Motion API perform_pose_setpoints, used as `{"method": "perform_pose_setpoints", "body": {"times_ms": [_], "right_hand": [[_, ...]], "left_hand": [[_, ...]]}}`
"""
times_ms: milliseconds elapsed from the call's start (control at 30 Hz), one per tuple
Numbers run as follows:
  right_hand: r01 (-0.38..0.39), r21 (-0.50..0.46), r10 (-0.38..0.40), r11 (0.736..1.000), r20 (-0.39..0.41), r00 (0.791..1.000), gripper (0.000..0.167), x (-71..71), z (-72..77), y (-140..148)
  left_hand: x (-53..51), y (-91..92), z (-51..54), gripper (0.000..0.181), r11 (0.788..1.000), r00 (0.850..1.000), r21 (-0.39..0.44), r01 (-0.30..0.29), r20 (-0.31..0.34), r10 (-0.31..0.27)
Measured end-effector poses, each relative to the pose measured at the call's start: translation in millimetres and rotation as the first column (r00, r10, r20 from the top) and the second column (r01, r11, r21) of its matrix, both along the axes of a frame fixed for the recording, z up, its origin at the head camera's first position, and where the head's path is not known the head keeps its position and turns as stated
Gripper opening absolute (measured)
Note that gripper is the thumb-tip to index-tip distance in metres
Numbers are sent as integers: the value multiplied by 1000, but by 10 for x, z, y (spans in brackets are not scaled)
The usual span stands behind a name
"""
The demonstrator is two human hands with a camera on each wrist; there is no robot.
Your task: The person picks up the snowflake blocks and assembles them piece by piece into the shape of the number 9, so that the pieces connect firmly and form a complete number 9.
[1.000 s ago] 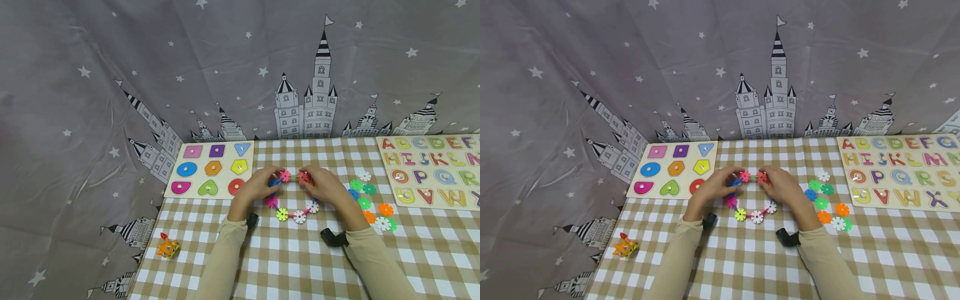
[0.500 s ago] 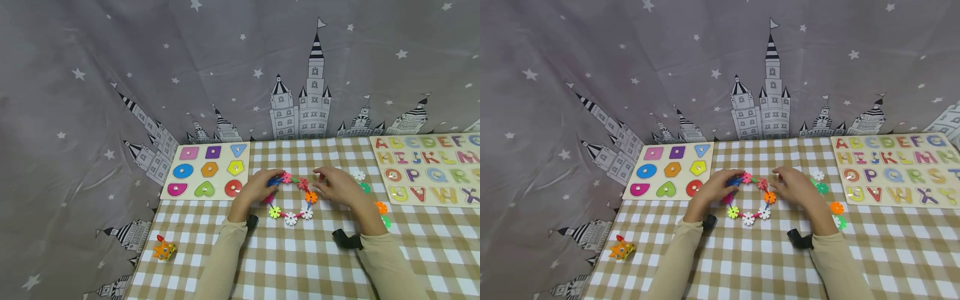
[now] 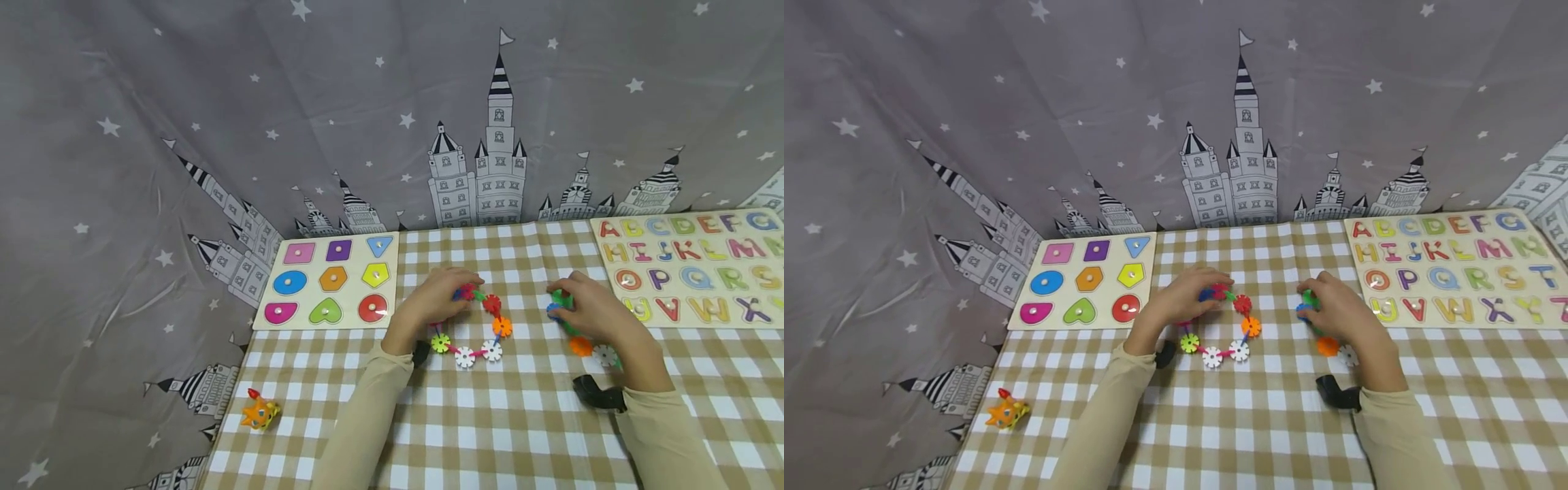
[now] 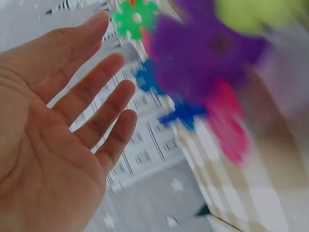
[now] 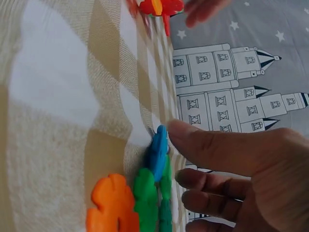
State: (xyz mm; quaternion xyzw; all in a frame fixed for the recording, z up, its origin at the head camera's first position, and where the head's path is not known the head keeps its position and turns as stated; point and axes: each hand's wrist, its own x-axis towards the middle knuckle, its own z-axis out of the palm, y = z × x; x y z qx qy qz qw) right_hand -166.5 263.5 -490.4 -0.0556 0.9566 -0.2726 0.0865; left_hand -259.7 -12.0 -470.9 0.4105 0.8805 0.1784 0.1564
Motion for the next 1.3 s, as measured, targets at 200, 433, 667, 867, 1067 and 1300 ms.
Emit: {"method": "perform_pose_setpoints", "body": {"times_ms": [200, 433, 667, 867, 1067, 1300], "right_hand": [[-54, -2, 54, 999, 5, 999, 35, -28, -63, -22], [-53, -9, 52, 999, -25, 998, 24, -57, -119, -47], [6, -48, -9, 999, -58, 998, 19, -63, -91, -18], [-14, -126, 0, 992, -112, 994, 11, -82, -68, -70], [-86, -247, 28, 965, -229, 973, 22, -138, -79, -258], [-80, -310, -5, 948, -265, 964, 22, -182, -125, -453]], "left_hand": [[-4, 229, 17, 47, 991, 996, -103, 90, -5, -91], [-27, 306, -72, 41, 978, 996, -194, 69, -41, -79], [-47, 347, -90, 35, 978, 987, -206, -35, -162, 1], [-77, 306, -136, 37, 990, 988, -114, -80, -140, 64], [-49, 223, -166, 40, 999, 999, 14, -34, -32, 34], [4, 165, -172, 38, 986, 999, 159, -45, 31, 40]]}}
